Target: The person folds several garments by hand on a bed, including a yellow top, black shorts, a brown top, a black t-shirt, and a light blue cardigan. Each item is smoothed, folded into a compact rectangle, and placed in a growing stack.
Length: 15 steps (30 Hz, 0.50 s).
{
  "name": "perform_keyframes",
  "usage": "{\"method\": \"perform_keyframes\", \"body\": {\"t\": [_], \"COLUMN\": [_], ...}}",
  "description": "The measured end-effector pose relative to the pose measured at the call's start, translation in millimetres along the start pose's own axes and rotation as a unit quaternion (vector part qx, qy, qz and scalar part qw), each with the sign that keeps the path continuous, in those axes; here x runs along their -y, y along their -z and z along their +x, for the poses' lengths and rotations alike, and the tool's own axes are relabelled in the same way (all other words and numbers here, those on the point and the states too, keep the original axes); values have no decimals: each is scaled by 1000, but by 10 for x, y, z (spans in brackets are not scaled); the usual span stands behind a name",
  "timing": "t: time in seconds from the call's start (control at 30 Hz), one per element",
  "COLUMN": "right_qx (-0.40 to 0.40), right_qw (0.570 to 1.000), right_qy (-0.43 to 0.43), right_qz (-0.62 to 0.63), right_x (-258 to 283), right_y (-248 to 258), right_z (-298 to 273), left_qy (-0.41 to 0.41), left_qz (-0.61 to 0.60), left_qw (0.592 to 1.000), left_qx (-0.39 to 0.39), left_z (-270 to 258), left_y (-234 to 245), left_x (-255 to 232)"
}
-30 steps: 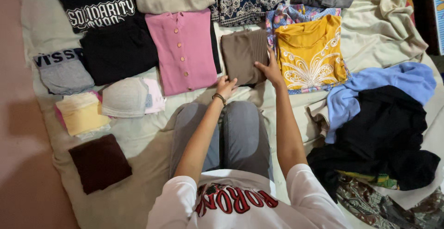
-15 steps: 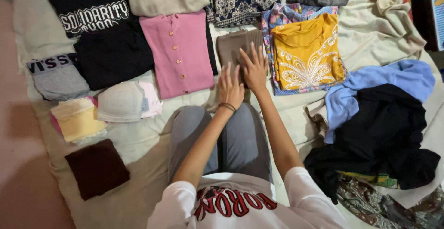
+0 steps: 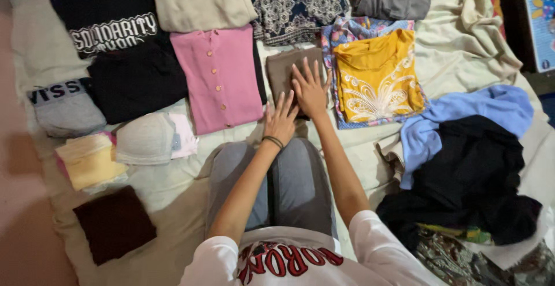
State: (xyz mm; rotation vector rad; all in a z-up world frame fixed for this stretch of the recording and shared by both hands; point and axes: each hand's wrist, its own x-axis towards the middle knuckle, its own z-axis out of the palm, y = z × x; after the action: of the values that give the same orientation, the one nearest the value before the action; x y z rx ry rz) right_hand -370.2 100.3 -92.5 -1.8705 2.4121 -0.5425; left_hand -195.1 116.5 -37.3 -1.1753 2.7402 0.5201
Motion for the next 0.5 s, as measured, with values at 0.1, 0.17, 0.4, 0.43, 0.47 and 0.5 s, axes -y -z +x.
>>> {"method": "perform_keyframes", "body": {"t": [0.1,0.17,0.4,0.43,0.47,0.5], "right_qx": [47,60,130,117,104,91], "right_qw": [998,997,988,990,992,993], "right_qy": [-41,-43,-41,-40,-38,-37], "right_qz": [22,25,77,72,67,60], "right_x": [39,42,-124,-165,-218,-274], "right_y": [-12,-32,250,334,430,536], "right_z": [-303,-325,-499,-747,-1022,-1315], "left_qy": [-20,-23,-28,-37,-46,-64], "left_qz": [-42,-47,-121,-109,-97,-126], "left_qw": [998,999,991,992,992,988], "left_qx": [-29,-10,46,59,71,65], "left_z": [68,153,315,227,147,83], "left_y": [-216,-345,-259,-241,-237,-250], "left_x": [60,136,-4,-91,-200,-334]}}
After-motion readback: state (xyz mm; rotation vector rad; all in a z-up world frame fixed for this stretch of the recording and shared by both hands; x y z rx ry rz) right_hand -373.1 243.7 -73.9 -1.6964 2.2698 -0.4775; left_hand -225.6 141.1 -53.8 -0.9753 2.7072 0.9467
